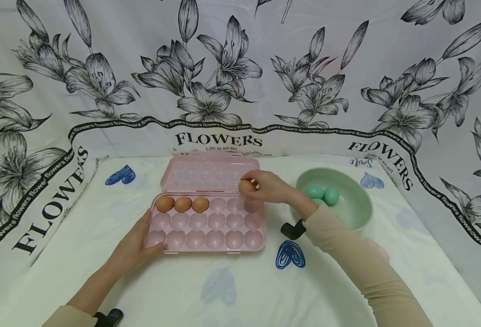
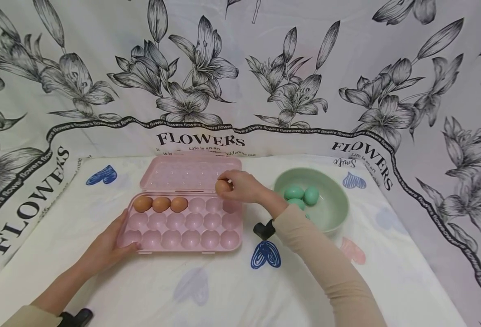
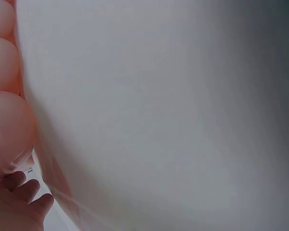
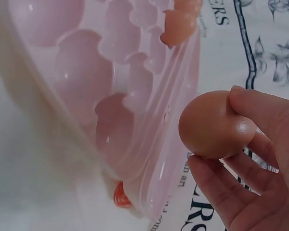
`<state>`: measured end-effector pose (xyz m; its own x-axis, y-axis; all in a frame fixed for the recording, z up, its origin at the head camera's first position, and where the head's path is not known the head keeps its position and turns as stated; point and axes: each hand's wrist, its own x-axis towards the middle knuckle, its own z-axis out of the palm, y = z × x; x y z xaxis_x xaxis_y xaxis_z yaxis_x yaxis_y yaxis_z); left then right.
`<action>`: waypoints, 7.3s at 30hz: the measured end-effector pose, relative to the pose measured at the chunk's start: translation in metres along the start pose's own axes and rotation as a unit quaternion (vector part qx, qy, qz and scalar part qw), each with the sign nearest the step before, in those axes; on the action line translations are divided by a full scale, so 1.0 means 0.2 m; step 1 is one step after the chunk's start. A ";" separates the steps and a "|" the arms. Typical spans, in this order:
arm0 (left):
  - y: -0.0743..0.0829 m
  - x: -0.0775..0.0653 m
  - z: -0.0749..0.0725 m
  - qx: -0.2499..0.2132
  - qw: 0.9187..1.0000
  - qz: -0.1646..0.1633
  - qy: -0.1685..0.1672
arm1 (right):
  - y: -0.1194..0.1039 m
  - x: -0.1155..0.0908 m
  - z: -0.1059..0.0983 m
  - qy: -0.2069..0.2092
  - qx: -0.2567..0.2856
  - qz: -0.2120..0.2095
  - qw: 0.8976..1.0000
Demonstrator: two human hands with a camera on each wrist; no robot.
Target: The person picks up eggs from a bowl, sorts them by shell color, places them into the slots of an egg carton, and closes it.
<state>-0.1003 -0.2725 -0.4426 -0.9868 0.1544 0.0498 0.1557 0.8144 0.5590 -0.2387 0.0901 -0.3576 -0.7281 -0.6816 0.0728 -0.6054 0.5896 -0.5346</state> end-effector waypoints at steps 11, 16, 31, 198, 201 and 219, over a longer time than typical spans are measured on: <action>0.01 0.00 0.00 0.011 1.000 -0.005 -0.005 | -0.07 0.12 0.11 -0.010 0.001 -0.014 1.000; 0.01 0.00 0.00 0.007 1.000 0.001 -0.001 | -0.10 0.16 0.15 -0.010 -0.008 -0.017 1.000; -0.02 0.00 0.01 0.008 1.000 0.007 0.005 | -0.13 0.24 0.26 -0.033 -0.003 0.011 0.999; -0.01 -0.01 0.01 0.002 1.000 -0.024 -0.013 | 0.70 -0.52 -0.31 -0.018 -0.029 0.137 0.990; -0.01 -0.01 0.01 0.002 1.000 -0.022 -0.013 | 0.68 -0.52 -0.33 -0.017 -0.031 0.140 0.990; -0.03 -0.01 0.01 -0.004 1.000 -0.007 -0.004 | 0.53 -0.42 -0.42 -0.012 -0.018 0.097 0.995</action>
<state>-0.0994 -0.2758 -0.4479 -0.9885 0.1471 0.0343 0.1405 0.8119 0.5666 -0.2695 0.2461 -0.3492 -0.8247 -0.5634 -0.0490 -0.4659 0.7261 -0.5057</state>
